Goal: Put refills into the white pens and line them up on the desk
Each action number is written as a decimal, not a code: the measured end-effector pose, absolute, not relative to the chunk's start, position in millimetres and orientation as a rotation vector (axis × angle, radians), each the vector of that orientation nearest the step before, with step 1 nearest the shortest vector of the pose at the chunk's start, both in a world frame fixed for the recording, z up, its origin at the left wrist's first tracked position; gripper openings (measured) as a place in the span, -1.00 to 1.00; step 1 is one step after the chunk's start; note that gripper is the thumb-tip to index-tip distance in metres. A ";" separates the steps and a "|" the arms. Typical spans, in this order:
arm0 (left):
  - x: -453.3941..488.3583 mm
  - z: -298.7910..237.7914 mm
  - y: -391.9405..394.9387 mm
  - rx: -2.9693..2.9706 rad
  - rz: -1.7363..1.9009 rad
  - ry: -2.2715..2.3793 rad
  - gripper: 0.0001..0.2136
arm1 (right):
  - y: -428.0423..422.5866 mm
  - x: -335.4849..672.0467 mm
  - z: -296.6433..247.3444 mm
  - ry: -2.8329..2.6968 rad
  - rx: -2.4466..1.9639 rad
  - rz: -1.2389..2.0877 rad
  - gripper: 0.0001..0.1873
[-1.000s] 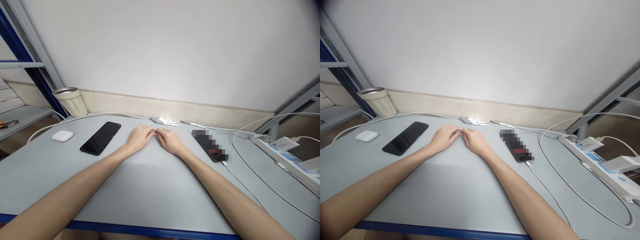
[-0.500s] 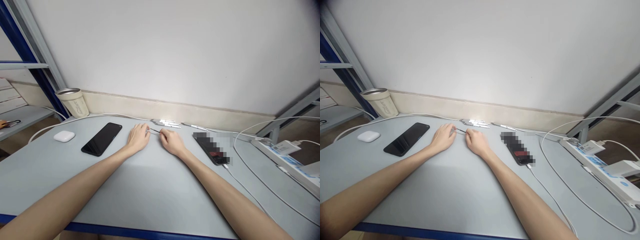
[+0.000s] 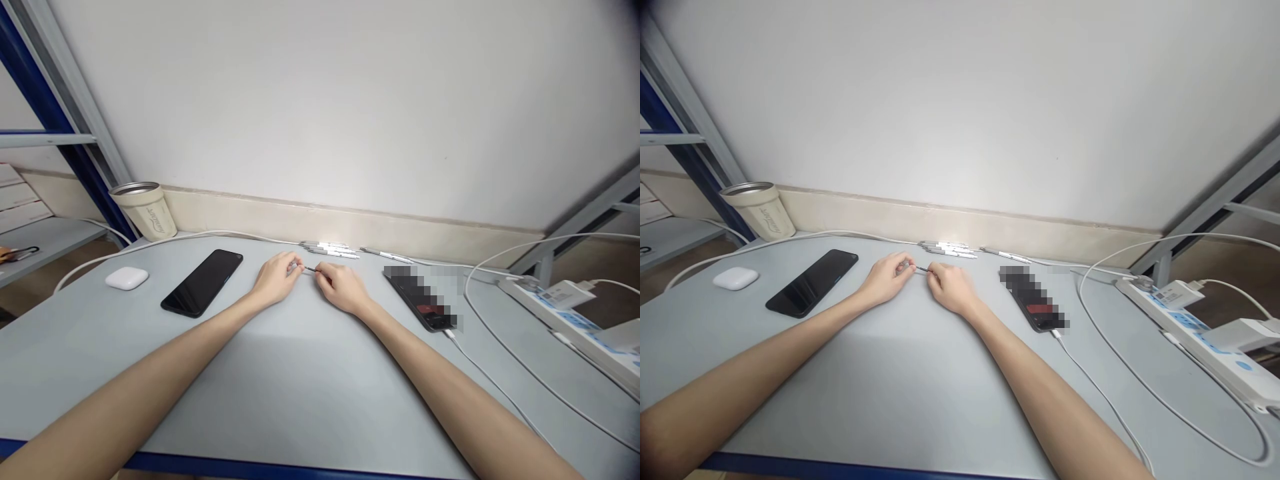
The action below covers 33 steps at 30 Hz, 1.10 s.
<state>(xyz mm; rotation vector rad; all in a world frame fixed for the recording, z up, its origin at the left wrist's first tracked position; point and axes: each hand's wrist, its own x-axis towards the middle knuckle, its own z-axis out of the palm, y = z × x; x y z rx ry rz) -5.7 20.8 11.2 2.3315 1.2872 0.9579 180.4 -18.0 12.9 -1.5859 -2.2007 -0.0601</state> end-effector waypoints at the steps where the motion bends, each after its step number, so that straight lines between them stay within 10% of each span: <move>1: -5.9 11.2 20.7 2.346 0.955 1.268 -0.84 | -18.1 180.6 13.1 -2.208 -1.577 -0.057 -0.74; 33: -3.8 9.3 20.4 2.405 0.867 1.397 -0.81 | -16.7 181.8 8.4 -2.158 -1.591 -0.066 -0.65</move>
